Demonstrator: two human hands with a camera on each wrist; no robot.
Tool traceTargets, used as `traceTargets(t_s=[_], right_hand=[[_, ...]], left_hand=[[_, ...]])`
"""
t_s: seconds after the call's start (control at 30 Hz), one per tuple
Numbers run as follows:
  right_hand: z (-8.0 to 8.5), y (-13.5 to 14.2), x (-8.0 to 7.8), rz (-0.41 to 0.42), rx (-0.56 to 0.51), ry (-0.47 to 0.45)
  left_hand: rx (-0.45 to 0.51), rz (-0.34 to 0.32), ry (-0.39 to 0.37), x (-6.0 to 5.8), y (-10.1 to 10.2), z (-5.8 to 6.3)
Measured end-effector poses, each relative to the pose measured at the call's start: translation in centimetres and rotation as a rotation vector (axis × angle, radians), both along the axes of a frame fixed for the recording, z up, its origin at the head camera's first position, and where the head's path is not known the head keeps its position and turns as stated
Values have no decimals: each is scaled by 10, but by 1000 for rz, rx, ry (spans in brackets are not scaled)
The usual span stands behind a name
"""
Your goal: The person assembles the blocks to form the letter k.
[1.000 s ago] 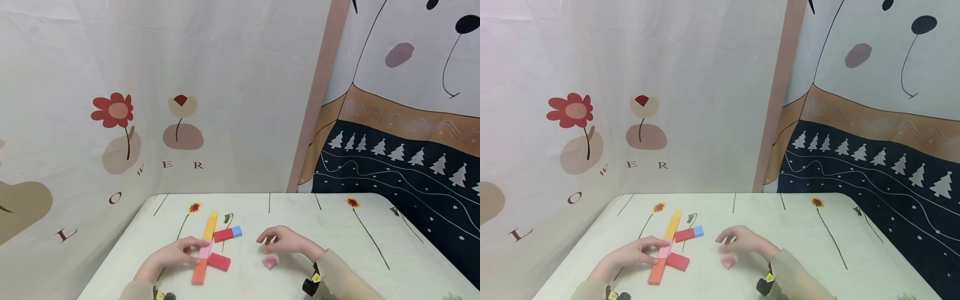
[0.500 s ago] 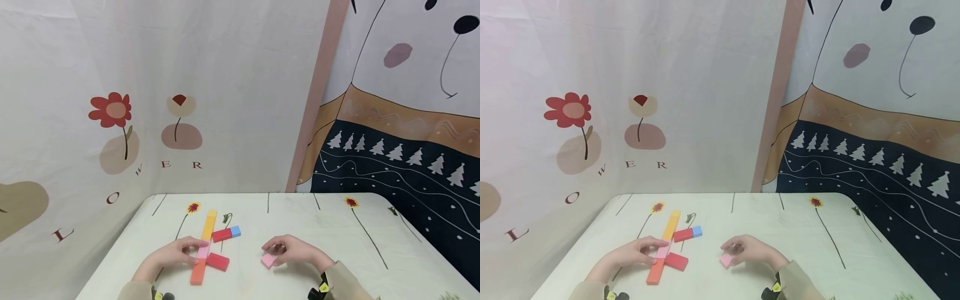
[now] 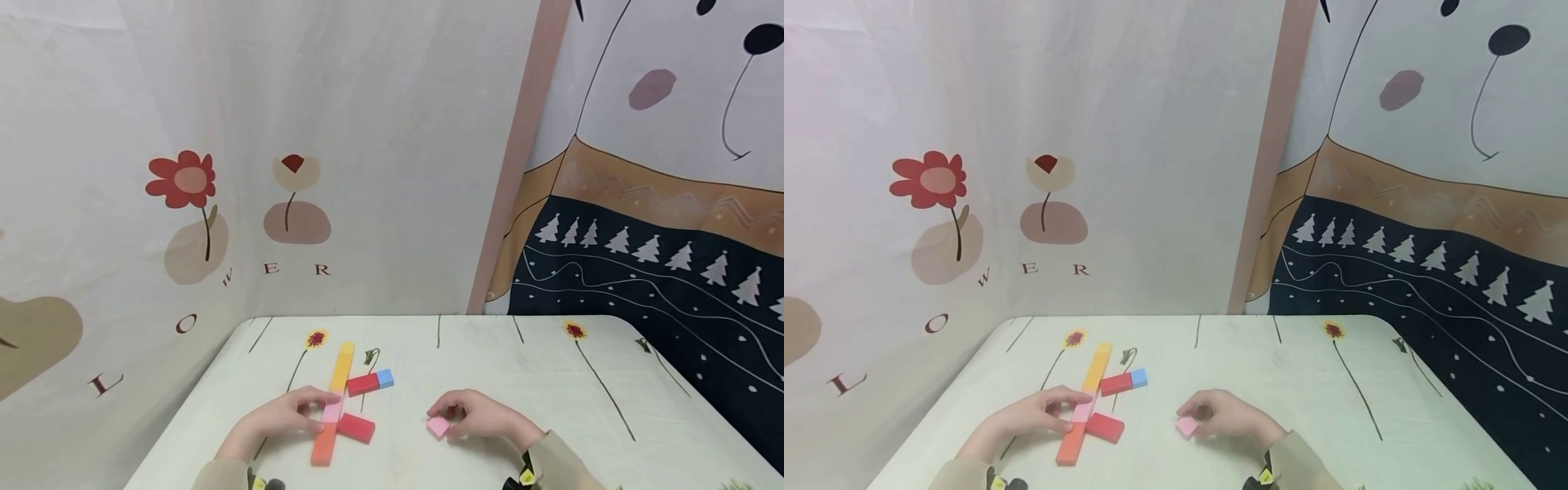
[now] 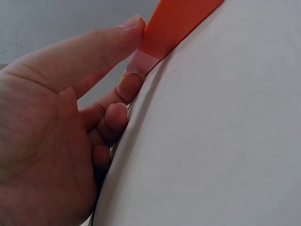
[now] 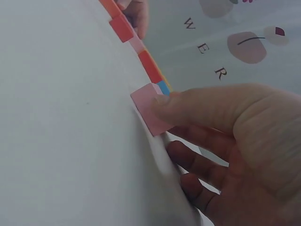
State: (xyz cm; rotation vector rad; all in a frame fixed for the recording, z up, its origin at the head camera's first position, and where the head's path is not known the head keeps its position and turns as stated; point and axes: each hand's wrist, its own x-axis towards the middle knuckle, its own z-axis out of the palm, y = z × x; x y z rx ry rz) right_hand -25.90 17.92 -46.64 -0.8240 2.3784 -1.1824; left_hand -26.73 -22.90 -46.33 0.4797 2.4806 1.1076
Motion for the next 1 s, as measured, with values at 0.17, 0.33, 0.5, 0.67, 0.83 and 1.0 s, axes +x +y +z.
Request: traceTargets(t_s=[0.17,0.33,0.5,0.67,0.83,1.0], right_hand=[[-2,-2,1,-13,2,26],[2,-4,3,-22,-1,55],[4,-5,2,-2,-13,109],[1,-4,1,-14,-4,137],[-2,-6,1,-31,4,144],[-1,-7,4,-58,9,140]], left_hand=[[-3,-3,7,0,0,-2],[-5,-1,6,-1,1,-1],[2,-2,4,-1,1,0],[1,1,4,0,2,1],[-9,7,0,2,2,1],[-16,15,0,5,3,2]])
